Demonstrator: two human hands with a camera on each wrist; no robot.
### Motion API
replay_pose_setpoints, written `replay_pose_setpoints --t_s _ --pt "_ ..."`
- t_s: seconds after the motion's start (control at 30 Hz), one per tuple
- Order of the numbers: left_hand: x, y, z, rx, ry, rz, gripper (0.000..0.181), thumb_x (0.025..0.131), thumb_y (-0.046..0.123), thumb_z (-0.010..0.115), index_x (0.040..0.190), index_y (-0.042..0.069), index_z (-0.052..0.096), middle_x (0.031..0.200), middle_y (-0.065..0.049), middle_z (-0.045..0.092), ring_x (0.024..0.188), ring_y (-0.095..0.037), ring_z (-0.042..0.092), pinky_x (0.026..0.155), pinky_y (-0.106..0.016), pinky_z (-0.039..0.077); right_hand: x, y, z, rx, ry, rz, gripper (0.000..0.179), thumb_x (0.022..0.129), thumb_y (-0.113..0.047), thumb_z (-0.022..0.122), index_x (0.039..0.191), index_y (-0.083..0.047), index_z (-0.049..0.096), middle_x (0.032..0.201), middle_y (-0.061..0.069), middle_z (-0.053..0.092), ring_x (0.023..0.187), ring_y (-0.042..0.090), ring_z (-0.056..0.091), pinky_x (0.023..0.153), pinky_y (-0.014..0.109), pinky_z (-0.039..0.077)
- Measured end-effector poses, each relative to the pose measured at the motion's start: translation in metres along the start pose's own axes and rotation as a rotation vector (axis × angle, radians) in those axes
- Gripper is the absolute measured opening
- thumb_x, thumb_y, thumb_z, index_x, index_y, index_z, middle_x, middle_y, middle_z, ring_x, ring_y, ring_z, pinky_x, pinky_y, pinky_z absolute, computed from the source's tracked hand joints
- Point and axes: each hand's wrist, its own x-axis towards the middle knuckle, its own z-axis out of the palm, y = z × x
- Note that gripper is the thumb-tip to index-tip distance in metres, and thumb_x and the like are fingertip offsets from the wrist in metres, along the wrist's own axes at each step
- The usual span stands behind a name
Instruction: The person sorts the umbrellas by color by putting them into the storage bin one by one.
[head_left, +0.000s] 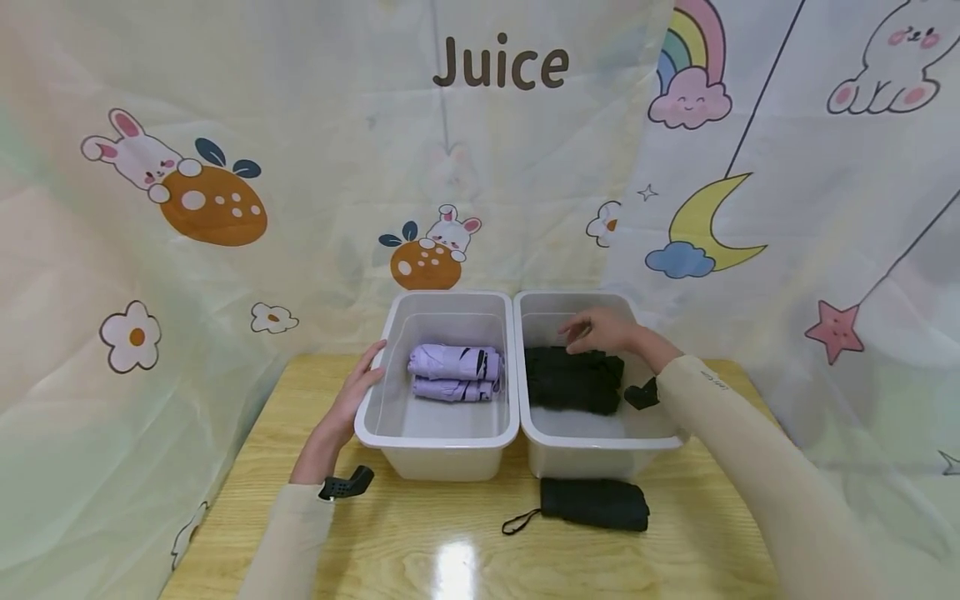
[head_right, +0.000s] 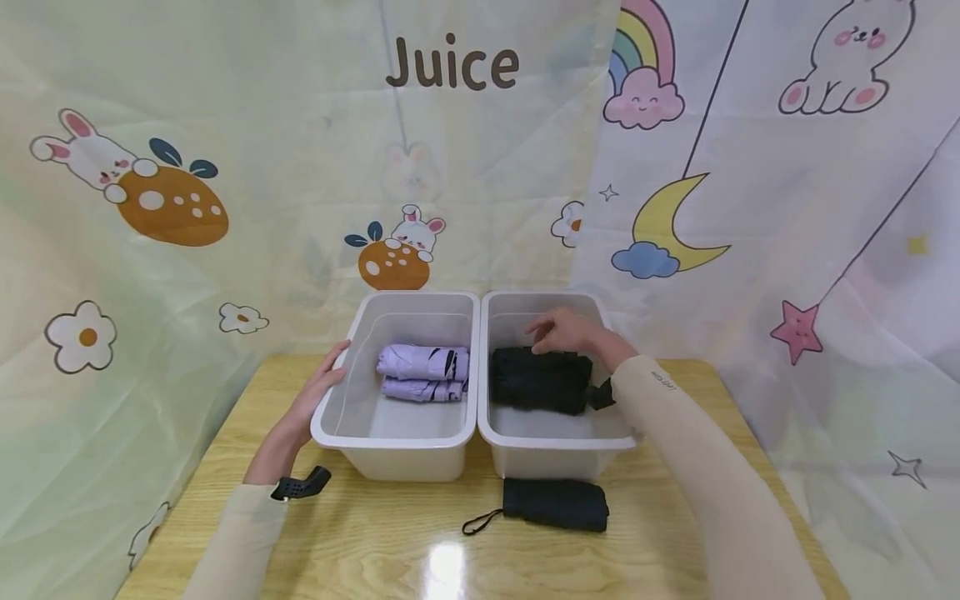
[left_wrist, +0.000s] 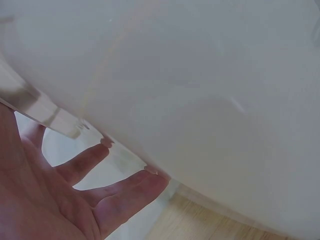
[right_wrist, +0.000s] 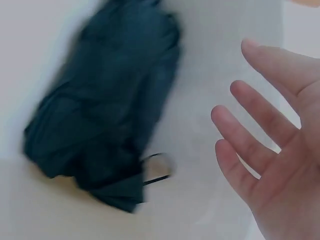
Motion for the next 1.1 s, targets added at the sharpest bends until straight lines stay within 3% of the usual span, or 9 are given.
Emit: replay_pose_setpoints --t_s 0.07,0.23,0.43,0.6,0.73,0.97,1.1 --pt "-0.001 0.000 0.000 0.002 0.004 -0.005 0.054 0.106 0.028 0.038 0.156 0.024 0.017 0.155 -0.017 0.023 0.129 -0.047 0.036 0.096 -0.058 0.040 -0.010 -0.014 -0.009 0.033 0.009 -0.024 0.040 0.091 -0.012 0.069 0.128 -0.001 0.061 0.119 0.020 0.064 0.108 0.034 0.061 0.084 0.043 0.052" --pt "-0.003 -0.001 0.001 0.012 0.008 -0.010 0.054 0.106 0.029 0.038 0.156 0.024 0.018 0.156 -0.015 0.022 0.130 -0.045 0.035 0.096 -0.056 0.040 -0.039 -0.052 -0.021 0.008 0.053 -0.106 0.035 0.091 -0.013 0.070 0.125 -0.005 0.064 0.114 0.012 0.066 0.102 0.029 0.064 0.082 0.040 0.053" --pt "-0.003 -0.001 0.001 0.024 0.003 -0.001 0.055 0.106 0.031 0.038 0.156 0.024 0.017 0.155 -0.016 0.022 0.129 -0.046 0.035 0.097 -0.060 0.038 -0.083 -0.093 -0.020 -0.115 0.065 -0.231 0.033 0.091 -0.021 0.071 0.122 -0.012 0.067 0.111 0.000 0.067 0.095 0.016 0.064 0.083 0.040 0.051" --pt "-0.001 0.001 0.001 0.035 -0.007 0.003 0.055 0.106 0.032 0.039 0.156 0.024 0.017 0.156 -0.016 0.022 0.129 -0.047 0.035 0.097 -0.060 0.038 -0.123 -0.113 -0.014 -0.245 0.115 -0.285 0.031 0.090 -0.026 0.072 0.120 -0.019 0.068 0.110 -0.009 0.066 0.095 0.012 0.061 0.077 0.036 0.050" --pt "-0.002 0.004 -0.001 0.040 -0.004 -0.004 0.056 0.106 0.031 0.038 0.156 0.024 0.016 0.156 -0.016 0.022 0.129 -0.046 0.034 0.097 -0.059 0.038 -0.149 -0.115 -0.004 -0.265 0.124 -0.312 0.031 0.089 -0.027 0.072 0.120 -0.022 0.068 0.112 -0.013 0.065 0.093 0.005 0.060 0.072 0.029 0.050" --pt "0.001 0.005 0.000 0.025 -0.004 0.032 0.054 0.106 0.030 0.039 0.156 0.022 0.019 0.154 -0.017 0.025 0.127 -0.048 0.035 0.096 -0.061 0.038 -0.193 -0.111 0.021 -0.341 0.084 -0.242 0.027 0.090 -0.041 0.069 0.114 -0.031 0.068 0.110 -0.018 0.063 0.091 0.002 0.058 0.072 0.030 0.051" --pt "-0.001 0.002 0.000 0.033 -0.005 0.020 0.055 0.106 0.030 0.039 0.156 0.021 0.018 0.155 -0.017 0.022 0.129 -0.046 0.035 0.097 -0.061 0.037 -0.209 -0.100 0.041 -0.275 -0.035 -0.118 0.035 0.087 -0.052 0.067 0.115 -0.031 0.067 0.109 -0.018 0.061 0.093 0.004 0.058 0.074 0.032 0.052"
